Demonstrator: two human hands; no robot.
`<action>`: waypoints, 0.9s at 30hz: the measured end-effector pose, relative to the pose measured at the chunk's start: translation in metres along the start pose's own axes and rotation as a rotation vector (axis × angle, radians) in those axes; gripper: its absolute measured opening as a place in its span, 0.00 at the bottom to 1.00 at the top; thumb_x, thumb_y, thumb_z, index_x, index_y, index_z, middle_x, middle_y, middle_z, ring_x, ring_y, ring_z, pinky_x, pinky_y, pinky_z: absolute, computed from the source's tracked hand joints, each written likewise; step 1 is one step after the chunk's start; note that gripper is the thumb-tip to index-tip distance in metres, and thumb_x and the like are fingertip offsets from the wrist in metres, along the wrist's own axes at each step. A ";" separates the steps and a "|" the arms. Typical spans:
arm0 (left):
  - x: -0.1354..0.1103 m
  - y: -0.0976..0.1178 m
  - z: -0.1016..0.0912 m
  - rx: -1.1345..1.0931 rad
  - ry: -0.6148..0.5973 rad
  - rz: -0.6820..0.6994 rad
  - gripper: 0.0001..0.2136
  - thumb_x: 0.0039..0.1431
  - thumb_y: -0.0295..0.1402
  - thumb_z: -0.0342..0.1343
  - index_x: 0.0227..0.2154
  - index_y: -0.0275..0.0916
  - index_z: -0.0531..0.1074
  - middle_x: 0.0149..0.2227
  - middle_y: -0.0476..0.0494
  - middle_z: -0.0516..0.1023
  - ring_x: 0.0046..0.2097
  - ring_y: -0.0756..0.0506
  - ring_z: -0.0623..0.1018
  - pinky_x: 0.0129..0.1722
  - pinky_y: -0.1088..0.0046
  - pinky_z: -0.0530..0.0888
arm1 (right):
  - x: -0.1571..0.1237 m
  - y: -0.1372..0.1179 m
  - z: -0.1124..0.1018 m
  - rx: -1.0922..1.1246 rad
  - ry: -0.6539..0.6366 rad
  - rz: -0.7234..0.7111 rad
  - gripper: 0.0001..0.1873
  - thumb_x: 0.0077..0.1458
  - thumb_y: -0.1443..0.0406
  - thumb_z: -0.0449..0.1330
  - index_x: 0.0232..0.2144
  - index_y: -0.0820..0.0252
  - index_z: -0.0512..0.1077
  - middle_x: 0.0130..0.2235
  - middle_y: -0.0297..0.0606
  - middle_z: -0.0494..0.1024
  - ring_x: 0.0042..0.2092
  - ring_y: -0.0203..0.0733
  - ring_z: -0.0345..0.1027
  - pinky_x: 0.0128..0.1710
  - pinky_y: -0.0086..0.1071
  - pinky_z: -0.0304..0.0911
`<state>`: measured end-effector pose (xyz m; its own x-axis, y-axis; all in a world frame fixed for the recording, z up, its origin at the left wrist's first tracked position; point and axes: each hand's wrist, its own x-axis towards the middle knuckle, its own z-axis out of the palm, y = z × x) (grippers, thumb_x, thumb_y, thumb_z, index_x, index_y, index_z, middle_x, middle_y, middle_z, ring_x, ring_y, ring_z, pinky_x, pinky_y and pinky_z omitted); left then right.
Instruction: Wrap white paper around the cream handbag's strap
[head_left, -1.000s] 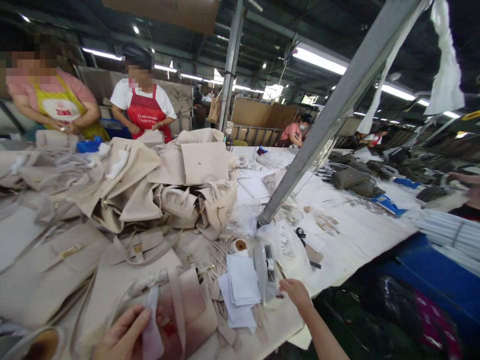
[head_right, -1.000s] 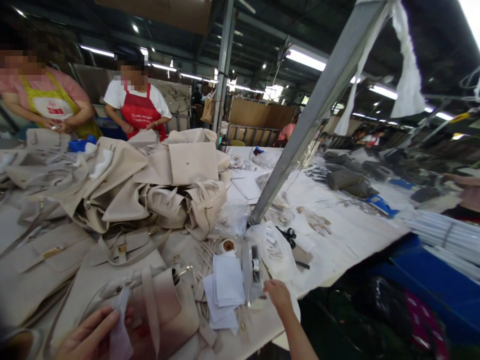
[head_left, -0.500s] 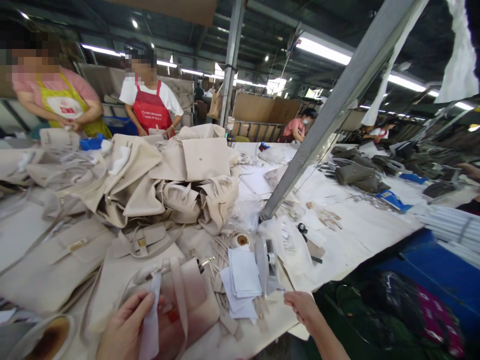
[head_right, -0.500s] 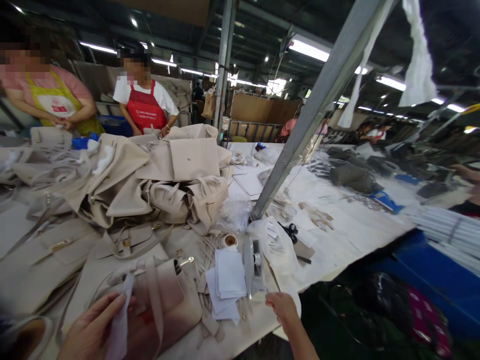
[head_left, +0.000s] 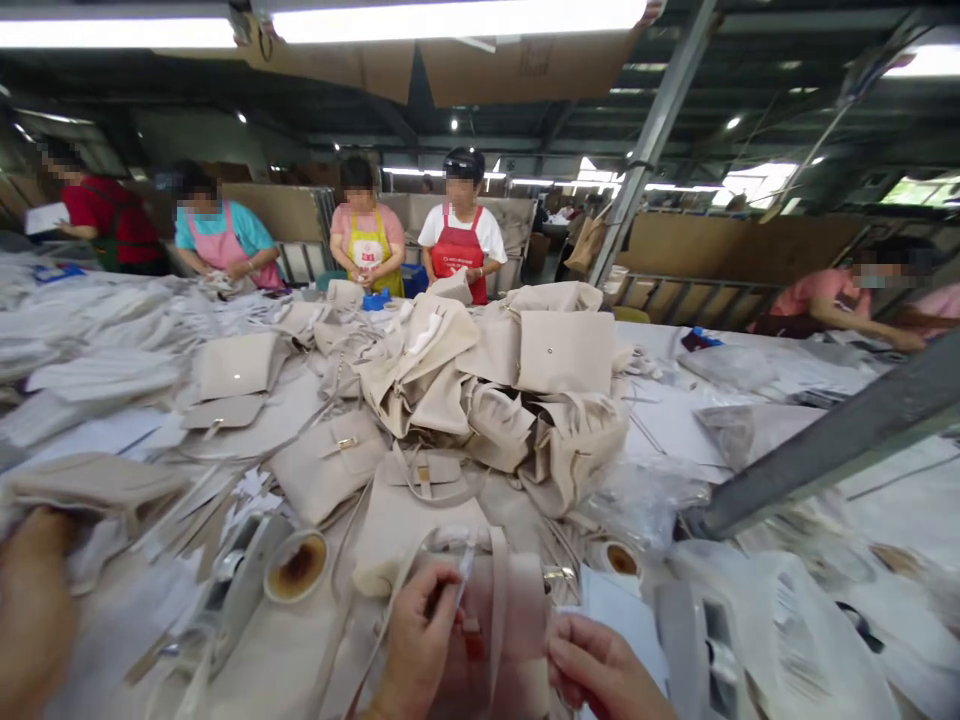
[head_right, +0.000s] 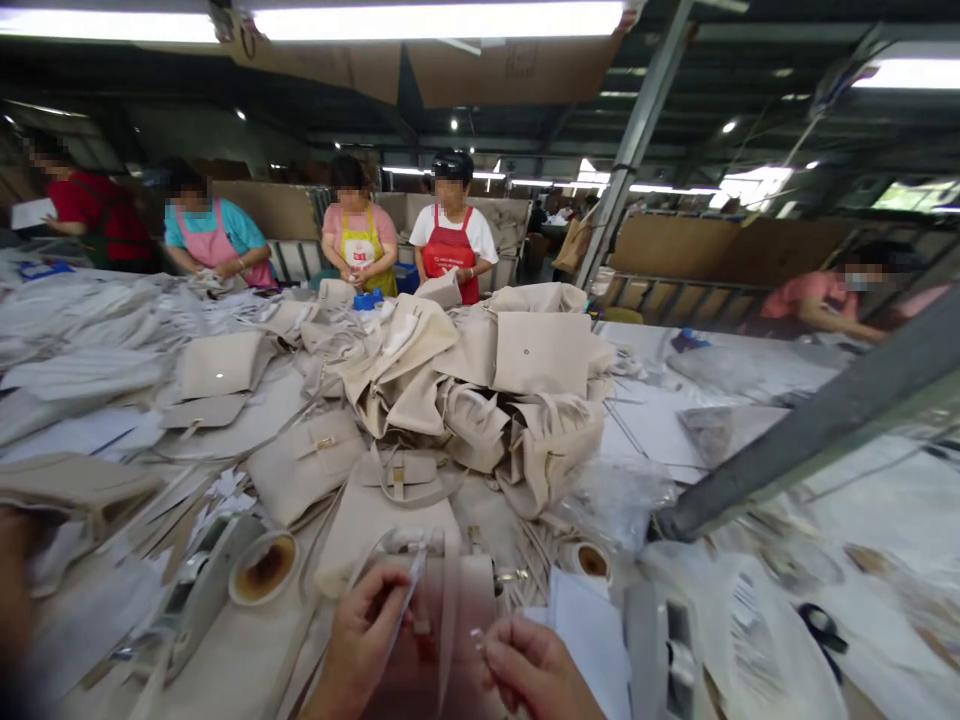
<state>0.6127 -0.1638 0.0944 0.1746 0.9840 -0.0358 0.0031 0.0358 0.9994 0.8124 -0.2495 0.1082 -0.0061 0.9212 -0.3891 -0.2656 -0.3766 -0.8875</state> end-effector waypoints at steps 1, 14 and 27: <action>-0.001 -0.001 -0.001 0.012 -0.016 0.006 0.07 0.57 0.37 0.56 0.30 0.39 0.74 0.23 0.51 0.74 0.25 0.48 0.75 0.27 0.75 0.72 | 0.005 -0.020 0.015 -0.014 -0.011 -0.015 0.22 0.44 0.48 0.70 0.23 0.61 0.73 0.23 0.31 0.73 0.23 0.30 0.56 0.26 0.28 0.48; -0.010 0.003 -0.007 0.239 -0.072 0.204 0.10 0.62 0.31 0.50 0.33 0.40 0.77 0.30 0.46 0.78 0.33 0.47 0.77 0.34 0.75 0.71 | 0.060 -0.041 0.083 -0.298 0.144 -0.028 0.16 0.39 0.52 0.61 0.17 0.59 0.70 0.17 0.29 0.68 0.20 0.33 0.53 0.23 0.31 0.50; -0.005 0.028 -0.014 0.127 -0.067 0.004 0.11 0.56 0.32 0.57 0.40 0.41 0.81 0.42 0.39 0.83 0.46 0.40 0.79 0.49 0.65 0.73 | 0.062 -0.022 0.078 -0.378 0.224 -0.121 0.12 0.43 0.55 0.61 0.17 0.56 0.70 0.19 0.30 0.71 0.24 0.40 0.65 0.26 0.32 0.58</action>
<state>0.5981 -0.1654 0.1226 0.2399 0.9701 -0.0361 0.1266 0.0057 0.9919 0.7428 -0.1767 0.1231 0.2228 0.9325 -0.2843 0.1194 -0.3155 -0.9414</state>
